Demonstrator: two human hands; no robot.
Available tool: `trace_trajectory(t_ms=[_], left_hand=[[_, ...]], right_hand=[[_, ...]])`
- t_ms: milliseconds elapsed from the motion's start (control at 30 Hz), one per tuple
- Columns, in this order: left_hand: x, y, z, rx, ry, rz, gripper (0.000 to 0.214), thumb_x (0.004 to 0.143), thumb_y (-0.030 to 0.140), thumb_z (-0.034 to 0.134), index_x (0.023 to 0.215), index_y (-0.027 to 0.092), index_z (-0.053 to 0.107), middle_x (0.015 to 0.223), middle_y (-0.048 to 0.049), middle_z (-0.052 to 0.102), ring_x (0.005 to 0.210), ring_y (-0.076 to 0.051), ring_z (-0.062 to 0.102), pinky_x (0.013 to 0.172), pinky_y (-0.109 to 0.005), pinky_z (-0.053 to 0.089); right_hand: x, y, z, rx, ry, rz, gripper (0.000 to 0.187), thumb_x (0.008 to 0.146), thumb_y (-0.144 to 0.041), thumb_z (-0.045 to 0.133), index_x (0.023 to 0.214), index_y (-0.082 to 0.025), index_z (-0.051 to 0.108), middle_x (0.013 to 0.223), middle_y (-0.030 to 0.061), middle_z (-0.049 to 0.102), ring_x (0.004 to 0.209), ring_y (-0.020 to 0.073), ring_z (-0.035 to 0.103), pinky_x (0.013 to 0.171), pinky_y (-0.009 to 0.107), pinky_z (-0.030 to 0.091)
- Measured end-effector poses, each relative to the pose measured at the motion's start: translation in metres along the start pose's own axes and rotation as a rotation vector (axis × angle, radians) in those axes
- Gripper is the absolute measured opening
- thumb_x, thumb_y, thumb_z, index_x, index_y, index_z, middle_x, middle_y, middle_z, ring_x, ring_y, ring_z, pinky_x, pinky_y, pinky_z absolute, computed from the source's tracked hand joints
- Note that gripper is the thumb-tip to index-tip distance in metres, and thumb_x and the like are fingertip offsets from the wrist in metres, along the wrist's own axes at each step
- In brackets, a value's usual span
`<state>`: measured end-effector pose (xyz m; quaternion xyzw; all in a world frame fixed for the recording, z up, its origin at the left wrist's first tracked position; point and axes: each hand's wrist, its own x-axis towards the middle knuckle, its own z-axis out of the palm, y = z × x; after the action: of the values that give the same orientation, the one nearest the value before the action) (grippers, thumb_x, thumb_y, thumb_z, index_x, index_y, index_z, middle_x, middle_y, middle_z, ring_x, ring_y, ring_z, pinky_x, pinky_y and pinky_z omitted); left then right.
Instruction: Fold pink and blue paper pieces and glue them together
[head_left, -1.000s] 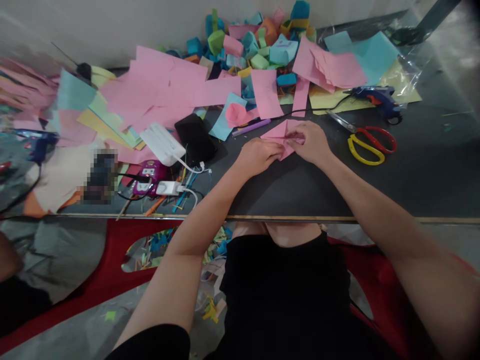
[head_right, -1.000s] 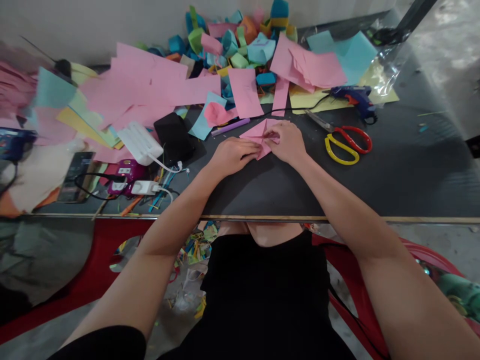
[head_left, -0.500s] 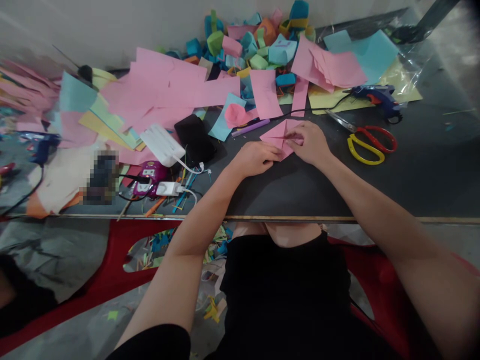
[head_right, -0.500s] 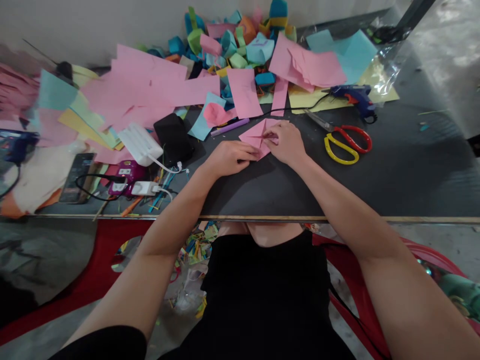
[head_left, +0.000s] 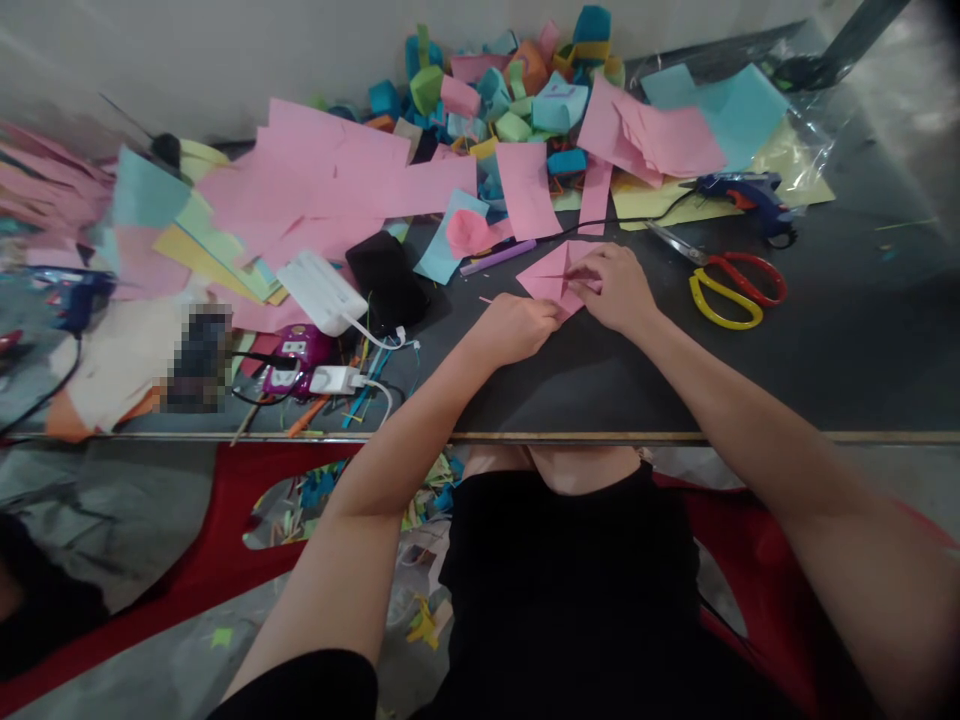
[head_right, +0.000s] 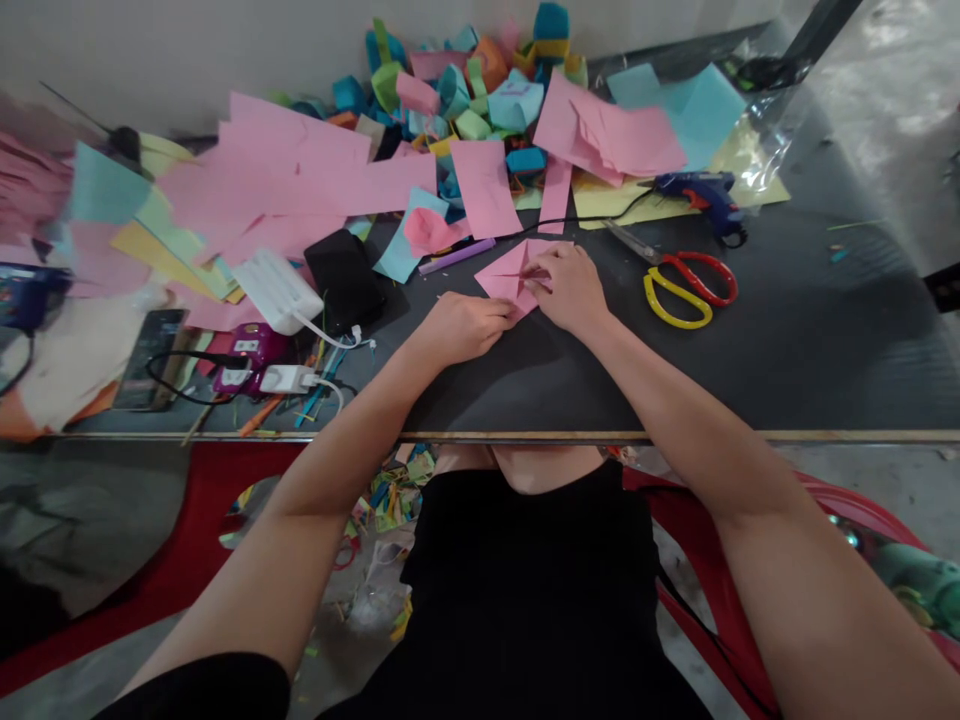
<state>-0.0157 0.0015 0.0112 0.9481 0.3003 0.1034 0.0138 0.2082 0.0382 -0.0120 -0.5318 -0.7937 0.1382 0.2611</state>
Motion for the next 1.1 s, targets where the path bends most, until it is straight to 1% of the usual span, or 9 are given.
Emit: trace_trajectory(t_ms=[133, 233, 333, 400, 533, 600, 733, 967, 1100], left_hand=[[0.001, 0.008, 0.001, 0.009, 0.024, -0.060, 0.034, 0.093, 0.014, 0.049, 0.097, 0.018, 0.082, 0.096, -0.0096, 0.082, 0.083, -0.021, 0.077, 0.069, -0.033, 0.056], [0.005, 0.014, 0.002, 0.008, 0.081, -0.175, 0.027, 0.095, 0.020, 0.054, 0.098, 0.018, 0.080, 0.092, -0.0092, 0.082, 0.080, -0.022, 0.076, 0.070, -0.033, 0.055], [0.010, 0.017, 0.007, -0.053, 0.112, -0.313, 0.027, 0.103, 0.029, 0.053, 0.105, 0.017, 0.077, 0.102, -0.0123, 0.082, 0.089, -0.023, 0.078, 0.076, -0.033, 0.058], [0.014, 0.016, 0.012, -0.104, 0.125, -0.345, 0.029, 0.106, 0.033, 0.052, 0.108, 0.017, 0.076, 0.106, -0.0129, 0.082, 0.099, -0.024, 0.078, 0.086, -0.036, 0.060], [0.017, 0.007, 0.024, -0.162, 0.226, -0.272, 0.027, 0.102, 0.027, 0.060, 0.122, 0.015, 0.073, 0.127, -0.0151, 0.078, 0.126, -0.027, 0.071, 0.111, -0.044, 0.056], [0.017, 0.002, 0.029, -0.175, 0.245, -0.246, 0.032, 0.101, 0.025, 0.060, 0.129, 0.013, 0.071, 0.137, -0.0157, 0.074, 0.133, -0.028, 0.068, 0.116, -0.046, 0.054], [0.016, 0.000, 0.028, -0.167, 0.167, -0.225, 0.036, 0.105, 0.025, 0.052, 0.132, 0.010, 0.071, 0.138, -0.0175, 0.073, 0.134, -0.026, 0.068, 0.119, -0.044, 0.053], [0.016, 0.008, 0.015, -0.115, 0.049, -0.217, 0.045, 0.108, 0.023, 0.044, 0.142, -0.001, 0.062, 0.148, -0.0240, 0.065, 0.146, -0.029, 0.059, 0.127, -0.047, 0.045], [0.015, 0.008, 0.013, -0.122, 0.030, -0.212, 0.047, 0.108, 0.023, 0.042, 0.145, 0.000, 0.060, 0.152, -0.0239, 0.062, 0.147, -0.029, 0.058, 0.128, -0.049, 0.045]], right_hand=[[0.000, 0.001, -0.001, -0.023, 0.001, -0.007, 0.025, 0.096, -0.036, 0.060, 0.110, -0.026, 0.078, 0.123, 0.0136, 0.069, 0.121, 0.0373, 0.061, 0.109, 0.060, 0.045], [0.000, 0.001, -0.002, -0.022, -0.006, -0.003, 0.024, 0.096, -0.036, 0.061, 0.110, -0.028, 0.078, 0.124, 0.0128, 0.069, 0.121, 0.0379, 0.061, 0.110, 0.061, 0.044], [0.000, -0.001, -0.005, -0.007, -0.013, -0.002, 0.025, 0.095, -0.035, 0.061, 0.112, -0.027, 0.078, 0.125, 0.0136, 0.071, 0.123, 0.0387, 0.061, 0.112, 0.061, 0.044], [-0.001, -0.003, -0.005, -0.004, -0.020, -0.001, 0.027, 0.095, -0.037, 0.061, 0.114, -0.027, 0.077, 0.125, 0.0137, 0.072, 0.123, 0.0389, 0.061, 0.112, 0.061, 0.044], [0.000, -0.002, -0.005, -0.012, -0.020, -0.004, 0.029, 0.097, -0.042, 0.060, 0.113, -0.027, 0.078, 0.122, 0.0145, 0.071, 0.121, 0.0383, 0.061, 0.110, 0.060, 0.045], [0.001, 0.000, -0.004, -0.016, -0.013, -0.008, 0.029, 0.098, -0.043, 0.059, 0.112, -0.027, 0.078, 0.122, 0.0148, 0.070, 0.119, 0.0381, 0.062, 0.109, 0.060, 0.046], [0.002, 0.002, -0.003, -0.019, -0.012, -0.005, 0.027, 0.097, -0.040, 0.060, 0.111, -0.025, 0.079, 0.122, 0.0155, 0.071, 0.119, 0.0384, 0.063, 0.109, 0.061, 0.046], [0.002, 0.005, 0.000, 0.009, 0.015, -0.011, 0.025, 0.094, -0.039, 0.062, 0.108, -0.025, 0.078, 0.122, 0.0140, 0.073, 0.120, 0.0387, 0.065, 0.111, 0.063, 0.046], [0.003, 0.005, 0.000, 0.023, 0.028, -0.007, 0.024, 0.093, -0.039, 0.063, 0.106, -0.024, 0.078, 0.122, 0.0146, 0.074, 0.120, 0.0385, 0.065, 0.111, 0.062, 0.047]])
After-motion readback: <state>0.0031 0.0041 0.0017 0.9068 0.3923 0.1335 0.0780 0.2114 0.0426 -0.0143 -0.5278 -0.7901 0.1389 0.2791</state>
